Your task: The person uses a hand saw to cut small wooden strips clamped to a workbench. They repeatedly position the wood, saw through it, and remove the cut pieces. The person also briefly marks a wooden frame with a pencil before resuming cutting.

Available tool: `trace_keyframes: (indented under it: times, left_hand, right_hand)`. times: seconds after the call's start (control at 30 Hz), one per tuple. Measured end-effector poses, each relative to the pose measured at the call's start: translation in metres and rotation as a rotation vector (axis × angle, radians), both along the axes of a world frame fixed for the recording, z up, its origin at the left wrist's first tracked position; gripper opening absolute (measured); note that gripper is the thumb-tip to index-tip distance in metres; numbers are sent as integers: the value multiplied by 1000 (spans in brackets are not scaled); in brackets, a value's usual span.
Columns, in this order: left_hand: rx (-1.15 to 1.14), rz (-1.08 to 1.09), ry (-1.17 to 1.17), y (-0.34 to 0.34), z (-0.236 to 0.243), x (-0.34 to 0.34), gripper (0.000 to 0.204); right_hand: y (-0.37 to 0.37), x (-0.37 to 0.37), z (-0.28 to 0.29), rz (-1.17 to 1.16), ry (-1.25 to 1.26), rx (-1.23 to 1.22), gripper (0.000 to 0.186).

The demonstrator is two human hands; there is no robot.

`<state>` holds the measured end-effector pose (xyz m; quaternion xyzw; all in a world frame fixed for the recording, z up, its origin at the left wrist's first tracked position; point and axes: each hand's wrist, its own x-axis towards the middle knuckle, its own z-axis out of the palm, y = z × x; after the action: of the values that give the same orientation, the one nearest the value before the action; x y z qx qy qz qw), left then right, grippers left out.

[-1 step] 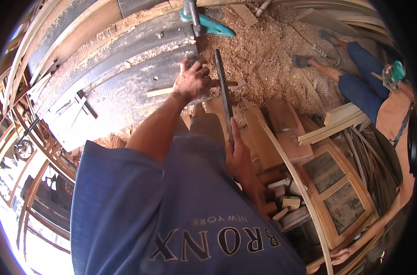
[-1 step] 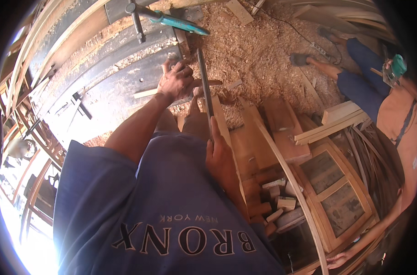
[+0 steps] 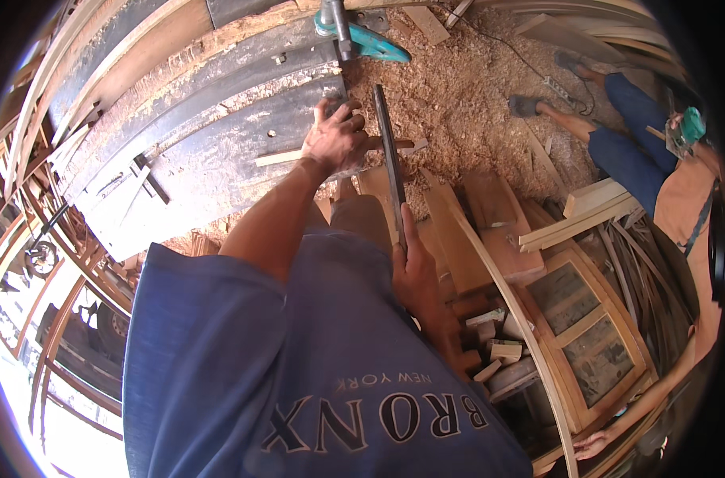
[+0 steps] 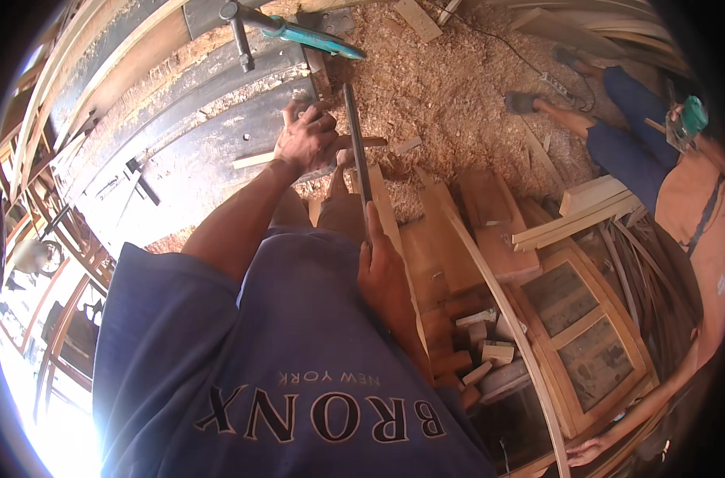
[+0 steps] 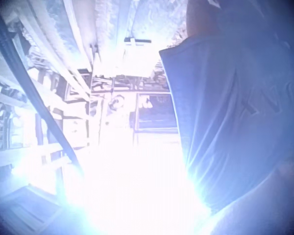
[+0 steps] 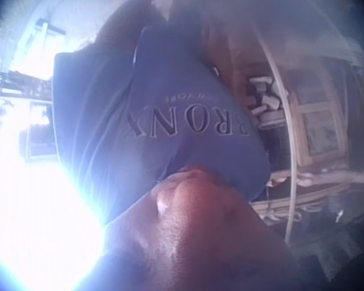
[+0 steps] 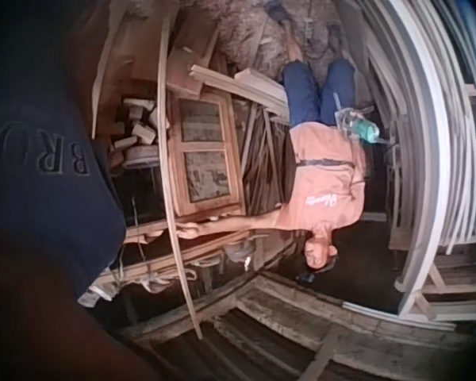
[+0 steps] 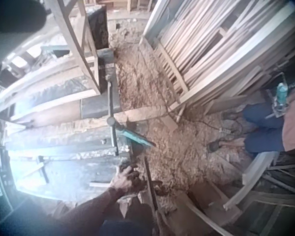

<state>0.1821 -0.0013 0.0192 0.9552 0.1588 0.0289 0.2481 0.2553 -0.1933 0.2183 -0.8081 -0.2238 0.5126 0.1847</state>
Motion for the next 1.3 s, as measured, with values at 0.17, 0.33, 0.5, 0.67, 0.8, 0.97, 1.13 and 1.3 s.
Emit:
trace_keyframes:
  times: [0.17,0.33,0.5,0.67,0.8,0.97,1.13,1.3]
  left_hand:
    - [34,8,-4,4,-4,3,18]
    - [52,-16,20,6,-3,4,19]
    - [41,-18,27,6,-5,5,19]
    - [32,-9,-3,5,-4,4,17]
    - [-16,-31,85,8,3,5,20]
    - [-15,-51,101,7,2,3,21]
    - [77,-29,16,4,-13,4,15]
    - [92,-24,-26,4,-14,4,15]
  right_hand:
    - [13,-1,-1,26,-48,7,61]
    - [28,4,-2,71,-51,-122,62]
    - [27,4,15,71,23,-213,63]
    - [43,7,14,70,-19,-116,64]
    - [49,9,15,106,-24,-160,64]
    - [19,3,32,137,9,-289,66]
    - [6,-4,37,138,-29,-321,69]
    - [16,-3,34,139,-56,-185,68]
